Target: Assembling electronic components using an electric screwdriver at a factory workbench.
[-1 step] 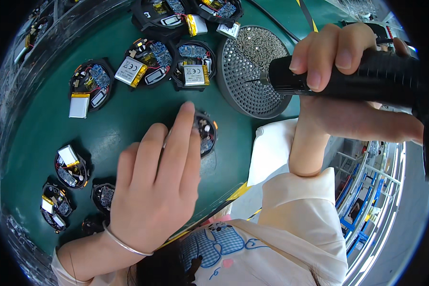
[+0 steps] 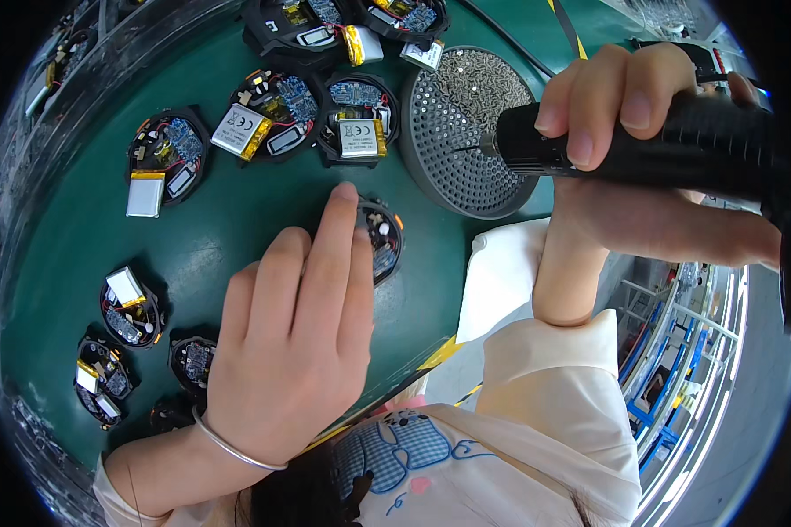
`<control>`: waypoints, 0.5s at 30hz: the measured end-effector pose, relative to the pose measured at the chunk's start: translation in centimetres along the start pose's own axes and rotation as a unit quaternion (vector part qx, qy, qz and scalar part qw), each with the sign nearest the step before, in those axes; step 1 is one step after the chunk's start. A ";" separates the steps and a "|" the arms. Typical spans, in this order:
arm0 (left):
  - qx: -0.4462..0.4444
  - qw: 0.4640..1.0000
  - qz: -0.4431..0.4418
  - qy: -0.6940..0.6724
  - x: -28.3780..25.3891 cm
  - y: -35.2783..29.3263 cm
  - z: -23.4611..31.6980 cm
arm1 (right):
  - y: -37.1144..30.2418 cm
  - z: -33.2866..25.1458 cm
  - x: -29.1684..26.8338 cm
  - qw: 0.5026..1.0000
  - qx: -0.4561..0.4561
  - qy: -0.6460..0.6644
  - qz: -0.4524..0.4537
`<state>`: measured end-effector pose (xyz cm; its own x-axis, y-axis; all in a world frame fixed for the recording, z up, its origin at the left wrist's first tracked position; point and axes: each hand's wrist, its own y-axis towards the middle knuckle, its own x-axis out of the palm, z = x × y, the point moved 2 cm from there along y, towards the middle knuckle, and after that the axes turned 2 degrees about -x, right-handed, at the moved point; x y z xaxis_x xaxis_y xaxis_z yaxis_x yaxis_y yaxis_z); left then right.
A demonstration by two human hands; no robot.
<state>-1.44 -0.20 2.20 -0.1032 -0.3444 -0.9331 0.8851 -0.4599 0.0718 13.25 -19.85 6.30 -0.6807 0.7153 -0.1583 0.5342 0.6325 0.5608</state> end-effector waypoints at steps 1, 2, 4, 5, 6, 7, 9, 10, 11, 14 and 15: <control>0.003 0.999 0.020 0.025 0.3 0.2 0.2 | -0.2 0.1 0.0 1.000 -0.002 0.007 -0.003; 0.001 0.999 0.019 0.026 0.6 0.2 0.4 | -0.2 0.2 0.0 1.000 -0.004 0.015 -0.007; -0.018 0.998 0.046 0.040 1.1 0.5 0.7 | -0.6 0.2 -0.1 1.000 0.002 0.011 -0.008; -0.016 0.998 0.045 0.037 1.6 0.7 0.5 | -0.9 0.2 -0.2 1.000 0.009 0.005 -0.008; 0.004 0.996 0.089 0.001 2.0 1.0 0.3 | -1.1 0.2 -0.3 1.000 0.012 0.004 -0.008; 0.025 0.990 0.134 -0.034 1.9 1.3 0.2 | -0.9 -0.1 -0.3 1.000 0.012 -0.012 -0.010; 0.041 0.985 0.137 -0.096 1.8 1.8 -0.2 | -0.7 -0.6 -0.3 0.999 0.014 -0.029 -0.014; 0.055 0.977 0.138 -0.153 1.8 2.0 -0.2 | -0.7 -0.6 -0.3 0.999 0.012 -0.028 -0.018; 0.072 0.982 0.124 -0.125 1.5 2.0 -0.1 | -0.7 -0.5 -0.3 0.999 0.009 -0.027 -0.022; 0.114 0.984 0.130 -0.053 1.6 2.1 -0.3 | -0.3 -0.5 -0.4 0.997 0.006 -0.037 -0.073; 0.113 0.984 0.130 -0.053 1.6 2.1 -0.3 | -0.4 -0.6 -0.1 0.997 0.006 -0.037 -0.073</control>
<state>0.42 -1.47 0.75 0.0555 -0.5520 -0.8320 0.7655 -0.5115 0.3905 12.79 -20.42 6.59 -0.7138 0.6343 -0.2970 0.4383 0.7353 0.5169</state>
